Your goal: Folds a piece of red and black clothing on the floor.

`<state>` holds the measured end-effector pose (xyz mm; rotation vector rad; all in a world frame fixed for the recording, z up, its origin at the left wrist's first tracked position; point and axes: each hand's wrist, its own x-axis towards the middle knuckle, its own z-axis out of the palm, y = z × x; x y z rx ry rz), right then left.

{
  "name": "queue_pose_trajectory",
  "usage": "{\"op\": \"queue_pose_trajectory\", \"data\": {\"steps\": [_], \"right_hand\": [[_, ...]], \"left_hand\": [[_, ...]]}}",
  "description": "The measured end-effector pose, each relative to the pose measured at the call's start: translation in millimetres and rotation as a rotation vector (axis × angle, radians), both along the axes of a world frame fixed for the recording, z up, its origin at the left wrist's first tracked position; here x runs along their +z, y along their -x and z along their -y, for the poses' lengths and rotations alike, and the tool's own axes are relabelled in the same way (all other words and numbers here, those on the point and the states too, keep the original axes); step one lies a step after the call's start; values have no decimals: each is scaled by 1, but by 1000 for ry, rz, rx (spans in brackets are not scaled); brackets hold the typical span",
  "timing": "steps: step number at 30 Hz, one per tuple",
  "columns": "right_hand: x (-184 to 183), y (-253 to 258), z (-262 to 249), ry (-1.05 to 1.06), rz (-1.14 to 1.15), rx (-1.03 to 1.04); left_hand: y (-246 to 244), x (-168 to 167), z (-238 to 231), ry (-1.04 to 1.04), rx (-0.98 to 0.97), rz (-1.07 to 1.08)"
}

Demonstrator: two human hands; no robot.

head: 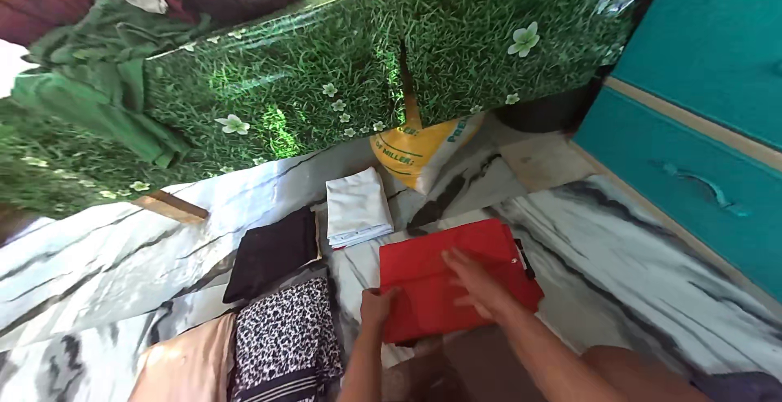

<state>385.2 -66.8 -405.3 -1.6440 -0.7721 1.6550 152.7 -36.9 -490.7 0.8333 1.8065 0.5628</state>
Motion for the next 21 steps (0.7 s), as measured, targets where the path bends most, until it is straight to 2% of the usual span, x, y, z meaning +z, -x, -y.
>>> {"op": "queue_pose_trajectory", "data": {"steps": [2,4,10,13,15,19,21], "right_hand": [[-14,-3,1,102,-94,-47],[-21,-2,1,122,-81,-60],[-4,5,17,16,61,14],[11,4,30,15,8,-9],[16,5,33,82,-62,-65],[15,-10,46,95,-123,-237],[54,-22,78,33,-329,-250]], "left_hand": [[8,8,-2,119,-24,311],[10,22,0,168,-66,477],[19,35,30,88,49,551],[20,61,44,-67,56,486],[5,88,51,-235,-55,373],[-60,166,91,-490,-587,-11],[-97,189,130,-704,-815,-174]]}}
